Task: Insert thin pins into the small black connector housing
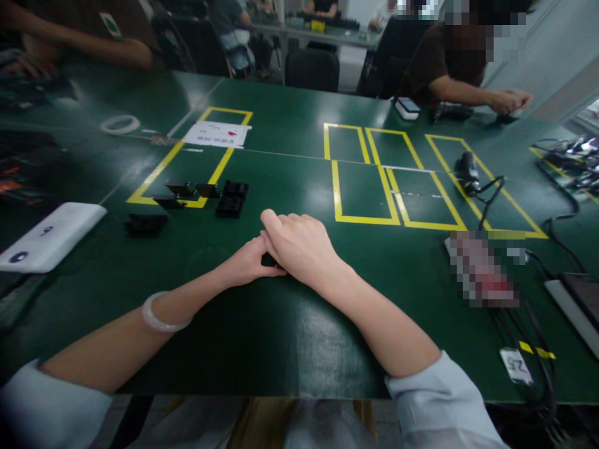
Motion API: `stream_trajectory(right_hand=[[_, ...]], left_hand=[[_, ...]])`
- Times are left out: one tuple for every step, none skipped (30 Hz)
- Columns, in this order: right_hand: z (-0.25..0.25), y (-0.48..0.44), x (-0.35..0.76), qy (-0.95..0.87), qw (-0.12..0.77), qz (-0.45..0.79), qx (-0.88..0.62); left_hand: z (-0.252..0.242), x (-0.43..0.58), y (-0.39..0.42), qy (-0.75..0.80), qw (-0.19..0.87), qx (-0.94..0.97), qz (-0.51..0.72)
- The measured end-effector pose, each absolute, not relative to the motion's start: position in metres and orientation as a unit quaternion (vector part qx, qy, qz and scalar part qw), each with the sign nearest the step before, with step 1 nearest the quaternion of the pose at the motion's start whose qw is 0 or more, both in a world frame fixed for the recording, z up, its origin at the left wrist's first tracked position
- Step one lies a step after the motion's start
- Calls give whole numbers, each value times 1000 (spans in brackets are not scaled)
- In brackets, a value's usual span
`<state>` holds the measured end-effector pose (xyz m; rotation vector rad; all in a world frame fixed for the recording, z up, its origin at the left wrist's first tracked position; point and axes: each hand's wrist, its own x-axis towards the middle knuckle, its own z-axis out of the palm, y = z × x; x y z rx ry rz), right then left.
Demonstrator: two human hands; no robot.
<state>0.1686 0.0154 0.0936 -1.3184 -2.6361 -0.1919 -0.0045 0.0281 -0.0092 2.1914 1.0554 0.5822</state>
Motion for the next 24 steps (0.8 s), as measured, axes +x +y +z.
stream_trajectory(right_hand=[[93, 16, 169, -888, 94, -68, -446], [92, 16, 169, -887, 94, -72, -447], [91, 17, 169, -886, 94, -75, -448], [91, 17, 169, -886, 93, -77, -448], [91, 17, 169, -886, 93, -76, -448], [91, 17, 169, -886, 94, -75, -448], [91, 17, 168, -886, 95, -72, -447], [92, 17, 168, -887, 96, -70, -447], [92, 16, 168, -886, 99, -69, -447], [93, 16, 168, -886, 102, -69, -446], [93, 16, 169, -887, 106, -70, -444], [92, 16, 169, -887, 109, -73, -442], [92, 17, 169, -888, 113, -77, -440], [91, 17, 170, -888, 115, -80, -439], [90, 18, 170, -888, 117, -83, -437], [89, 18, 170, -888, 117, -85, -437], [88, 18, 170, -887, 118, -86, -437], [88, 18, 170, -887, 118, -84, -438], [87, 18, 170, -886, 117, -81, -441], [87, 18, 169, -885, 117, -76, -444], [88, 18, 169, -884, 117, -71, -447], [88, 18, 168, -883, 115, -66, -451], [89, 17, 168, -882, 113, -61, -454], [89, 17, 168, -881, 110, -58, -456]], left_hand=[[-10, -5, 28, 401, 314, 832, 221], [-11, -5, 29, 401, 312, 832, 222], [-12, -5, 29, 401, 308, 833, 223], [-12, -5, 29, 400, 304, 835, 223], [-13, -5, 29, 399, 301, 837, 224], [-13, -5, 30, 397, 300, 838, 225], [-13, -5, 30, 396, 300, 838, 226], [-13, -5, 30, 394, 300, 839, 227], [-12, -5, 30, 393, 300, 839, 228], [-12, -5, 29, 394, 300, 839, 228], [-12, -5, 29, 395, 300, 838, 227], [-12, -5, 29, 396, 301, 838, 225], [-12, -5, 29, 397, 302, 837, 224], [-11, -5, 29, 397, 303, 837, 223], [-11, -5, 29, 397, 303, 837, 222], [-11, -5, 29, 396, 303, 837, 223], [-11, -5, 29, 395, 302, 838, 225], [-11, -5, 29, 395, 300, 838, 227], [-10, -5, 29, 394, 300, 838, 228], [-10, -5, 29, 392, 301, 838, 229], [-10, -5, 29, 390, 302, 839, 231], [-10, -4, 29, 388, 303, 839, 231], [-10, -4, 29, 387, 303, 840, 231], [-10, -4, 29, 387, 302, 840, 231]])
